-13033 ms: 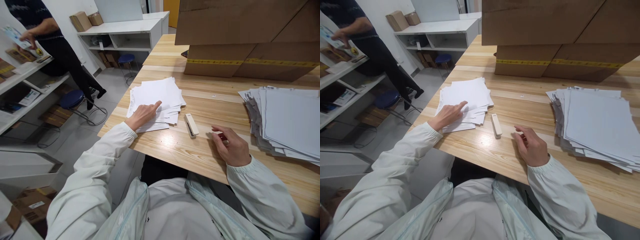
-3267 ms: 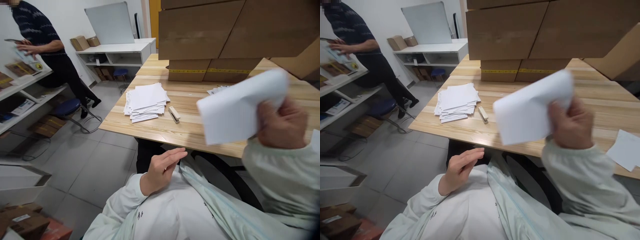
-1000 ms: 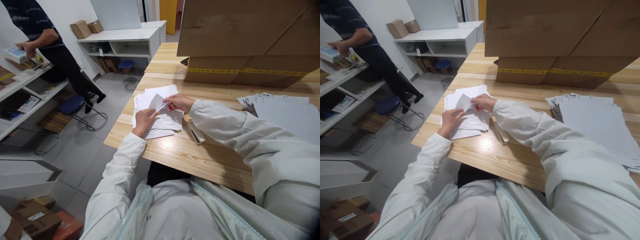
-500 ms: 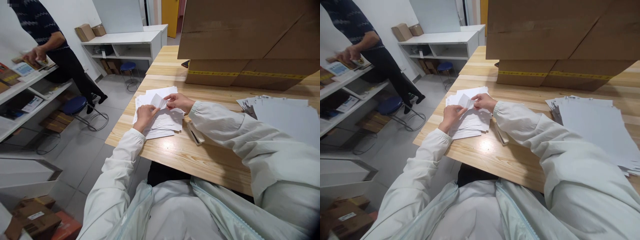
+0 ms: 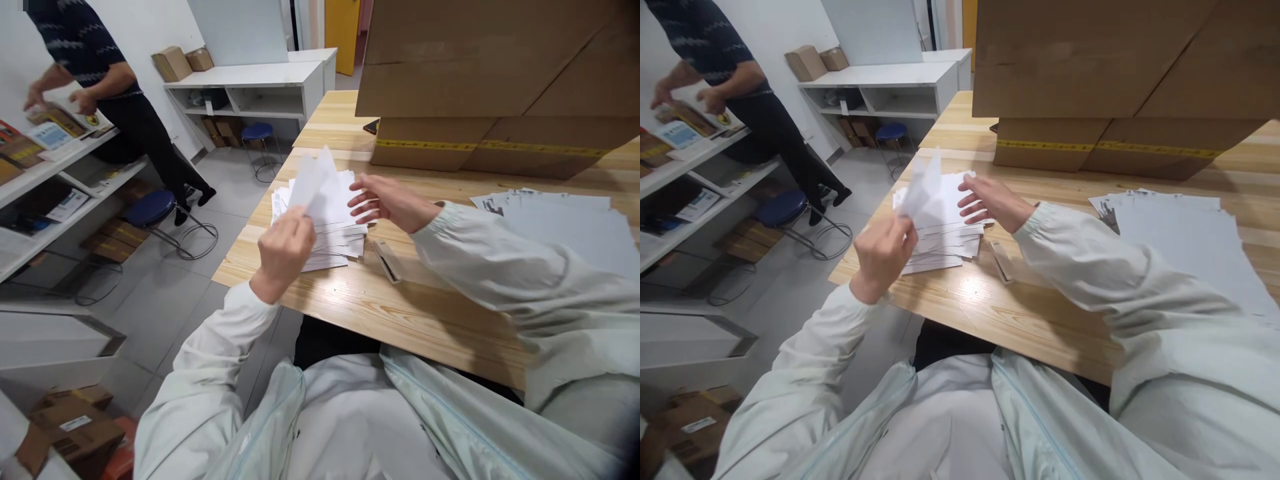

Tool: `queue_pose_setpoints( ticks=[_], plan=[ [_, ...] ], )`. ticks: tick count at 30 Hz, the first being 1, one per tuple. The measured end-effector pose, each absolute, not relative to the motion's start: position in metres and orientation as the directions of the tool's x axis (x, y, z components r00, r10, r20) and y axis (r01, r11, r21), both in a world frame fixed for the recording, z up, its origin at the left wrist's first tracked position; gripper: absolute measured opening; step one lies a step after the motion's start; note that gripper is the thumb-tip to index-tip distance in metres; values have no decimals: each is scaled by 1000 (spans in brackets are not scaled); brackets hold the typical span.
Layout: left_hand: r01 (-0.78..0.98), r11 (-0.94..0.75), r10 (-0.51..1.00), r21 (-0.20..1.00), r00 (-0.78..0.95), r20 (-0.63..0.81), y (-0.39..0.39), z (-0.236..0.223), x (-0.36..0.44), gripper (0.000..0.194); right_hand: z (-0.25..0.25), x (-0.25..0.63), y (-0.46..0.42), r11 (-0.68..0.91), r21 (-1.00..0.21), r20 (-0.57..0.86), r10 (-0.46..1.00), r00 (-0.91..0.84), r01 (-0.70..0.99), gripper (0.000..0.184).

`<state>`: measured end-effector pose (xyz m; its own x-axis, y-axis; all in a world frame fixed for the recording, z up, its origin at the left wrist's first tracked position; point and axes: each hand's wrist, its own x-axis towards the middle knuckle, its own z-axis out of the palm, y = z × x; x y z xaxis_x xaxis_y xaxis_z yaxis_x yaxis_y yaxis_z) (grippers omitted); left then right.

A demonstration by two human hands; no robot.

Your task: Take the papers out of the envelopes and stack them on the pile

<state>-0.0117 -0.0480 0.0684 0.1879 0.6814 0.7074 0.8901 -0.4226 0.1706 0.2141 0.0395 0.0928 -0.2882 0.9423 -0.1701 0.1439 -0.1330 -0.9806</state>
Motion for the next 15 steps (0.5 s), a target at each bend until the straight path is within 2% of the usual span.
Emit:
queue_pose_setpoints(
  ticks=[2, 4, 7, 10, 12, 14, 15],
  plan=[
    [776, -610, 591, 157, 313, 744, -83, 67, -1, 21, 102, 222, 7, -254, -967, -248, 887, -389, 36, 51],
    [640, -748, 541, 175, 435, 720, -115, 60, 13, 18, 99, 230, -28, -327, -945, -304, 842, -446, 25, 58],
    [473, -853, 492, 219, 592, 638, -150, 44, 30, 18, 75, 242, -75, -375, -926, -356, 821, -446, 48, 54],
    [334, -912, 406, 237, 658, 634, -171, 31, 34, 14, 46, 253, -113, -299, -954, -287, 878, -383, 30, 49],
    [303, -884, 468, 357, 545, 695, -179, 25, 29, 27, 31, 258, -132, -171, -985, -165, 938, -305, 8, 44],
    [310, -729, 679, 611, 215, 702, -183, 21, 22, 49, 22, 261, -146, -24, -1000, -23, 978, -206, -5, 37],
    [263, -607, 779, 750, 14, 626, -184, 19, 18, 54, 19, 262, -150, 36, -999, 37, 986, -164, -9, 34]
  ],
)
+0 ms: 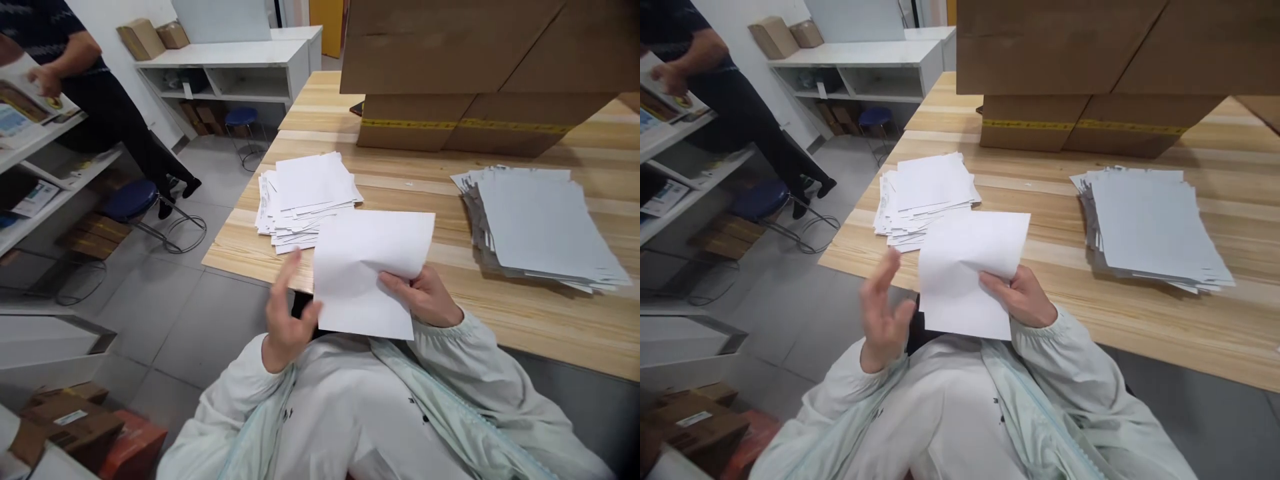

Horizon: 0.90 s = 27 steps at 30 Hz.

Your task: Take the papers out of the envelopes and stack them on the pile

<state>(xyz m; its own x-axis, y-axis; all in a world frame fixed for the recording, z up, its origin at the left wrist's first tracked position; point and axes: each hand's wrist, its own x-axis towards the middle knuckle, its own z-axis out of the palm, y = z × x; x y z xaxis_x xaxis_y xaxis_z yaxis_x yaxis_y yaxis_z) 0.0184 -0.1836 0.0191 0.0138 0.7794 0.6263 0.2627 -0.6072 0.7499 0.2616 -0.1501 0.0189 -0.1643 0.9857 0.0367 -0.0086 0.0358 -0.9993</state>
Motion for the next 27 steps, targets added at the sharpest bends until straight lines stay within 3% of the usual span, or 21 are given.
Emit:
queue_pose_setpoints(
  ticks=[2, 4, 6, 8, 12, 21, 24, 27],
  plan=[
    [47, -356, 910, 933, -211, 358, -182, 16, 16, 56, 16, 260, -154, 111, -994, 111, 982, -153, -10, 28],
    [-141, -170, 976, 975, -160, 147, -179, 14, 19, 62, 16, 257, -153, 134, -991, 127, 961, -245, 13, 25],
    [-185, -88, 993, 979, -89, 73, -177, 11, 25, 70, 15, 252, -149, 131, -990, 104, 937, -333, 60, 26],
    [-155, -101, 988, 983, -129, 81, -175, 8, 31, 71, 14, 246, -145, 115, -992, 92, 948, -303, 57, 39],
    [-92, -140, 964, 986, -238, 115, -175, -1, 37, 67, 9, 241, -142, 139, -988, 144, 987, -76, -69, 91],
    [-22, -96, 956, 995, -281, 86, -181, -4, 36, 43, 18, 247, -137, 55, -996, 59, 996, -63, -69, 72],
    [10, -95, 940, 995, -328, 93, -182, -3, 36, 32, 21, 244, -134, -34, -989, -24, 997, -70, -147, 73],
    [30, -108, 932, 994, -346, 111, -184, -4, 36, 32, 21, 242, -132, -90, -974, -74, 994, -82, -210, 80]
  ],
)
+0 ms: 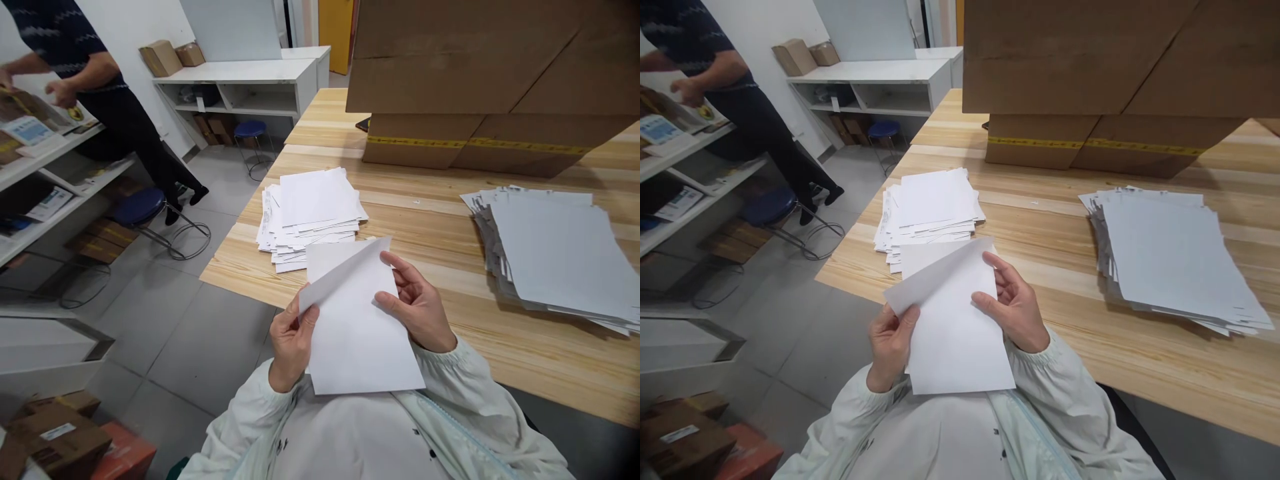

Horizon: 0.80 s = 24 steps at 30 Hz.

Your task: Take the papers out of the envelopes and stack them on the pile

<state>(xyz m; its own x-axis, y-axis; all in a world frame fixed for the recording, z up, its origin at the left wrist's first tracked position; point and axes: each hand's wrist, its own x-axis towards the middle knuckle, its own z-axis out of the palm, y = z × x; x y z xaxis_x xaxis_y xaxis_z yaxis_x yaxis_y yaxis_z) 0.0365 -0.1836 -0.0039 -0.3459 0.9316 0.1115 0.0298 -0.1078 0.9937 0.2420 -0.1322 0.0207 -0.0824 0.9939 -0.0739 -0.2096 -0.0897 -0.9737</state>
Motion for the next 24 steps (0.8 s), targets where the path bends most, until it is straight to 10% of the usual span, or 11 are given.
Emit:
queue_pose_setpoints(
  ticks=[10, 16, 24],
  plan=[
    [196, -332, 927, 923, -112, 357, -187, -7, 28, 32, 19, 250, -138, -62, -987, -46, 993, -110, -149, 87],
    [158, -215, 919, 964, -302, 255, -190, -9, 36, 86, 23, 251, -142, -55, -991, -38, 989, -141, -122, 80],
    [291, -272, 839, 917, -395, 374, -194, -14, 39, 86, 23, 246, -143, -95, -993, -86, 989, -122, -66, 63]
  ],
)
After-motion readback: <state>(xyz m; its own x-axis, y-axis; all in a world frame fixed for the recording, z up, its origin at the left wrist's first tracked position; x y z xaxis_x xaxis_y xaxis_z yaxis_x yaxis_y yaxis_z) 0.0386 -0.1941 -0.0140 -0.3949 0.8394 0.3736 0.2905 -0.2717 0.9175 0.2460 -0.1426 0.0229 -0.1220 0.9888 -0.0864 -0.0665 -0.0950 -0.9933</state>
